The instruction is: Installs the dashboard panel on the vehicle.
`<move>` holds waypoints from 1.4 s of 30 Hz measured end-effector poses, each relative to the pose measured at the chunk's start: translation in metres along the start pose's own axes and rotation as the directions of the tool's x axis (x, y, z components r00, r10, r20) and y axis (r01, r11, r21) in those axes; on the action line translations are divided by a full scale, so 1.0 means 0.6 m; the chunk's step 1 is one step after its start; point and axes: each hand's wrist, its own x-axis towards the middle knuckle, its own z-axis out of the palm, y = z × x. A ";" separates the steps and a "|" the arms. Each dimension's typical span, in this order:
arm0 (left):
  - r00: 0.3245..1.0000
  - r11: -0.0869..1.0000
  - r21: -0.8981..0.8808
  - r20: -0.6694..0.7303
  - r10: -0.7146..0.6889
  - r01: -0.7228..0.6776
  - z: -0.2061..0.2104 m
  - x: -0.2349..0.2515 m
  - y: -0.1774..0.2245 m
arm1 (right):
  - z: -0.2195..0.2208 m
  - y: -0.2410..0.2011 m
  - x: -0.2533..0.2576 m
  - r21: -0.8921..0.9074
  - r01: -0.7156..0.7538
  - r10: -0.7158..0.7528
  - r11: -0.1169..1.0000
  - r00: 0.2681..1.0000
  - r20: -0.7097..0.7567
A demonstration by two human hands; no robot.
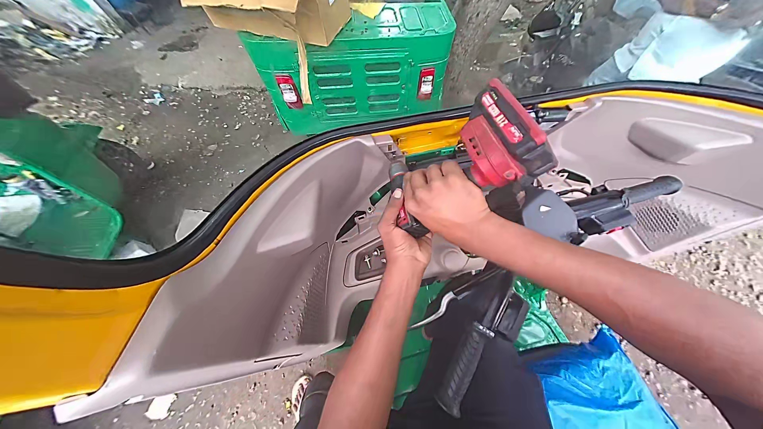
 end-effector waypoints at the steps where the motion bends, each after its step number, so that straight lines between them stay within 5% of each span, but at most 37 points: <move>1: 1.000 1.000 -0.008 -0.002 0.009 -0.009 0.004 0.001 -0.004 | 0.000 0.007 0.000 -0.006 0.014 -0.014 1.000 1.000 0.000; 10: 0.998 0.988 -0.153 0.060 -0.024 0.033 -0.015 0.009 -0.010 | -0.015 -0.003 0.014 -0.049 0.112 -0.111 0.992 0.994 0.017; 13: 0.996 0.997 -0.043 0.050 -0.068 0.070 -0.006 -0.002 0.005 | -0.015 0.001 0.007 -0.020 0.065 -0.064 0.998 0.997 0.053; 16: 0.991 0.952 0.275 -0.022 -0.134 0.135 0.007 -0.025 0.039 | -0.035 0.018 -0.004 0.109 -0.007 -0.008 0.994 0.990 0.139; 19: 1.000 0.806 0.591 -0.009 -0.015 0.017 -0.012 -0.037 0.078 | -0.094 0.056 -0.014 0.270 -0.071 0.009 0.960 0.974 0.225; 22: 0.943 0.456 0.825 0.276 0.188 -0.333 -0.089 -0.009 0.117 | -0.159 0.084 0.001 0.513 -0.260 0.082 0.818 0.936 0.343; 24: 0.906 0.240 0.874 0.403 0.130 -0.423 -0.120 0.010 0.141 | -0.171 0.096 0.021 0.636 -0.403 0.094 0.658 0.882 0.462; 28: 0.869 0.037 0.868 0.495 0.014 -0.495 -0.154 0.043 0.172 | -0.113 0.067 0.052 0.735 -0.570 0.060 0.367 0.803 0.592; 33: 0.884 -0.160 0.873 0.467 0.000 -0.461 -0.212 0.098 0.173 | -0.056 0.019 0.091 0.673 -0.534 0.009 0.512 0.787 0.617; 42: 0.919 -0.288 0.888 0.390 0.061 -0.358 -0.215 0.106 0.152 | -0.026 0.014 0.130 0.646 -0.546 0.010 0.534 0.768 0.640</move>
